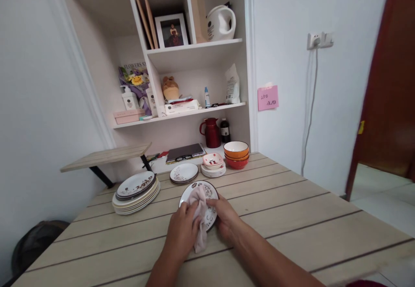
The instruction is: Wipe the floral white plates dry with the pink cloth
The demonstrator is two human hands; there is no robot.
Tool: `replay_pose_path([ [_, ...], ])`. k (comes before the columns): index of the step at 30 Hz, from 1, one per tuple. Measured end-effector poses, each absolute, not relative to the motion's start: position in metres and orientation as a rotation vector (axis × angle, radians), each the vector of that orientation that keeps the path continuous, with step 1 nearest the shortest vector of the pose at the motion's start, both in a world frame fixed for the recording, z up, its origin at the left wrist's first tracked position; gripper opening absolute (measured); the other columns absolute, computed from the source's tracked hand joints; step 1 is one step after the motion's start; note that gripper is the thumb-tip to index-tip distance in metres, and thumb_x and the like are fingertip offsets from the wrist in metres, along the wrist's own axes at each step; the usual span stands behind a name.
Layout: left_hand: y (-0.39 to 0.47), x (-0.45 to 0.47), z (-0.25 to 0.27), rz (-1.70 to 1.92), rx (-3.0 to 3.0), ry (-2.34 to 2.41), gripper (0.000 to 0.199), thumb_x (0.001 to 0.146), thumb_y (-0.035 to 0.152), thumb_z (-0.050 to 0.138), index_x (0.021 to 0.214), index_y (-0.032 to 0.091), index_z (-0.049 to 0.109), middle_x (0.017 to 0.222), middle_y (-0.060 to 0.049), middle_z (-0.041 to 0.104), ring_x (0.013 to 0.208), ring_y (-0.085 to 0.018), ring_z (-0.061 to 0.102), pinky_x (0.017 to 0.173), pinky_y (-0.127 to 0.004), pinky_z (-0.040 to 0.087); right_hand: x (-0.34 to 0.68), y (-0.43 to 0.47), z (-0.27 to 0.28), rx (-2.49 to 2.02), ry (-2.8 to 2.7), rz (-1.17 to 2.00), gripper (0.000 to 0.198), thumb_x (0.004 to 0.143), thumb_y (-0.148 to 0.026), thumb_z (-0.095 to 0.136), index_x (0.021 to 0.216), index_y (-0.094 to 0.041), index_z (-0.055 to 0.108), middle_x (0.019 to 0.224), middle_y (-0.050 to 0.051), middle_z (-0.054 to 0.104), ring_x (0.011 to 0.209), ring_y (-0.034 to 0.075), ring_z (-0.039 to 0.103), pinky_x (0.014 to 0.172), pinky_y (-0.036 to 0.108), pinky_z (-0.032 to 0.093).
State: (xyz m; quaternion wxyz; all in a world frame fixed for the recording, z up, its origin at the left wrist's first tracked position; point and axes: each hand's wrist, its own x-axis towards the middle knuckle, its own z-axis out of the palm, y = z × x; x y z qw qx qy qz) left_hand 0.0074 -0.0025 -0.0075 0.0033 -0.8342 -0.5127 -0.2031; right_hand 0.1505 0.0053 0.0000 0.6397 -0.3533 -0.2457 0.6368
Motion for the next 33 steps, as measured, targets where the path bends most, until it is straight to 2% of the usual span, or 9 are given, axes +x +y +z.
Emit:
replay_pose_path([
  [8, -0.0002, 0.0049, -0.0073, -0.721, -2.662, -1.626, 0.043, 0.090, 0.026, 0.044, 0.132, 0.025, 0.053, 0.115, -0.010, 0.057, 0.101, -0.022, 0.059, 0.089, -0.033, 0.045, 0.1498, 0.0028, 0.0049, -0.809, -0.540, 1.460, 0.040, 0.053, -0.010, 0.060, 0.093, -0.013, 0.064, 0.064, 0.003, 0.071, 0.053, 0.017, 0.061, 0.054, 0.028, 0.047],
  [15, 0.0024, 0.0052, -0.0097, -0.761, -2.631, -1.756, 0.044, 0.090, 0.029, 0.043, 0.132, 0.022, 0.053, 0.122, -0.012, 0.055, 0.107, -0.023, 0.058, 0.092, -0.034, 0.044, 0.1499, 0.0017, 0.0046, -0.842, -0.494, 1.475, 0.042, 0.055, -0.011, 0.061, 0.097, -0.015, 0.064, 0.071, 0.004, 0.073, 0.056, 0.018, 0.062, 0.055, 0.028, 0.047],
  [22, -0.0015, 0.0059, -0.0053, -0.642, -2.634, -1.656, 0.044, 0.091, 0.027, 0.040, 0.134, 0.022, 0.050, 0.118, -0.012, 0.055, 0.101, -0.022, 0.058, 0.089, -0.034, 0.045, 0.1499, 0.0019, 0.0054, -0.832, -0.522, 1.481, 0.047, 0.056, -0.011, 0.060, 0.103, -0.014, 0.063, 0.069, 0.004, 0.073, 0.057, 0.018, 0.062, 0.056, 0.028, 0.047],
  [33, -0.0054, 0.0005, -0.0067, -0.704, -2.630, -1.775, 0.045, 0.091, 0.029, 0.040, 0.134, 0.024, 0.049, 0.120, -0.010, 0.055, 0.107, -0.022, 0.057, 0.093, -0.033, 0.043, 0.1482, -0.0007, 0.0049, -0.886, -0.503, 1.525, 0.042, 0.062, -0.010, 0.060, 0.104, -0.014, 0.060, 0.073, 0.005, 0.072, 0.057, 0.017, 0.063, 0.055, 0.027, 0.048],
])
